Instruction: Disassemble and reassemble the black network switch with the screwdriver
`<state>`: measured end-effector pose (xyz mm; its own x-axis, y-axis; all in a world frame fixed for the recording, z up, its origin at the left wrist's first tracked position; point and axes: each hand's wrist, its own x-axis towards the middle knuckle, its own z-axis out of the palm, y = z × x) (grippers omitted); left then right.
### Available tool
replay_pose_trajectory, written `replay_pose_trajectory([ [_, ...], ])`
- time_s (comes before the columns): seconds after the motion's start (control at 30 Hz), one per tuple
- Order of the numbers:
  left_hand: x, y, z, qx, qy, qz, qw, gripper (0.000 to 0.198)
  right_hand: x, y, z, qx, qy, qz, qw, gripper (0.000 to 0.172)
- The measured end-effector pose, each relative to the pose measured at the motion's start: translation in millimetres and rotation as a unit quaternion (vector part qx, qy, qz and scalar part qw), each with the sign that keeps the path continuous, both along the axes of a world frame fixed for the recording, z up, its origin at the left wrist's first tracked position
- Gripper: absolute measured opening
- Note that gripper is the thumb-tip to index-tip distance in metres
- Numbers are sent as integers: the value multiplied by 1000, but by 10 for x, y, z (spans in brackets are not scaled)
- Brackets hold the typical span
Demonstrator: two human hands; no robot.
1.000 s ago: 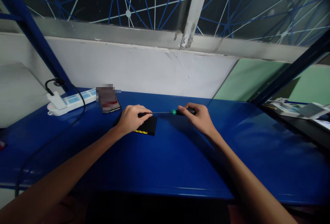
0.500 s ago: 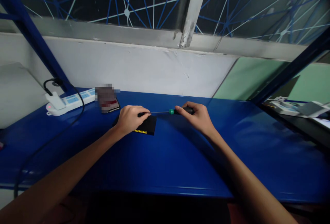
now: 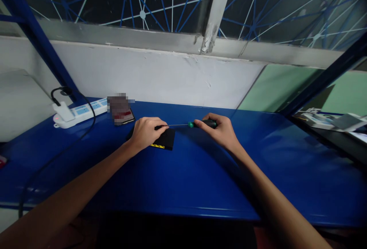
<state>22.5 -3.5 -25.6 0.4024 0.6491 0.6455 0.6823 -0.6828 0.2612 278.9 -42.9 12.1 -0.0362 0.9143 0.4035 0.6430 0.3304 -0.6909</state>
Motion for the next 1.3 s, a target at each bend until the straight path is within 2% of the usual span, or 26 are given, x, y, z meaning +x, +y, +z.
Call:
replay_pose_trajectory([
  [0.33,-4,0,9,5,10,-8,1000,23,-42,-10,12,38,57,29,997,30],
  [0.57,9,-2,17,-23,1,-5,1000,20,-36,-26,14,2,80,38,996,27],
  [0.67,-14,16,56,-59,-6,-29,998,28,-5,-26,26,2,93,31,995,26],
  [0.77,-65,36,103,-109,-5,-58,992,44,43,-12,56,11,113,21,993,24],
  [0.9,-113,17,137,-182,76,-127,972,76,120,24,100,25,169,-3,985,24],
  [0.97,-105,-14,134,-194,126,-150,961,85,154,41,114,32,192,-13,981,24],
  [1.1,-56,-67,132,-202,145,-155,956,79,192,44,136,27,211,-8,977,23],
  [1.3,-64,-65,225,-197,54,-140,969,76,175,-5,168,-6,223,42,974,20],
])
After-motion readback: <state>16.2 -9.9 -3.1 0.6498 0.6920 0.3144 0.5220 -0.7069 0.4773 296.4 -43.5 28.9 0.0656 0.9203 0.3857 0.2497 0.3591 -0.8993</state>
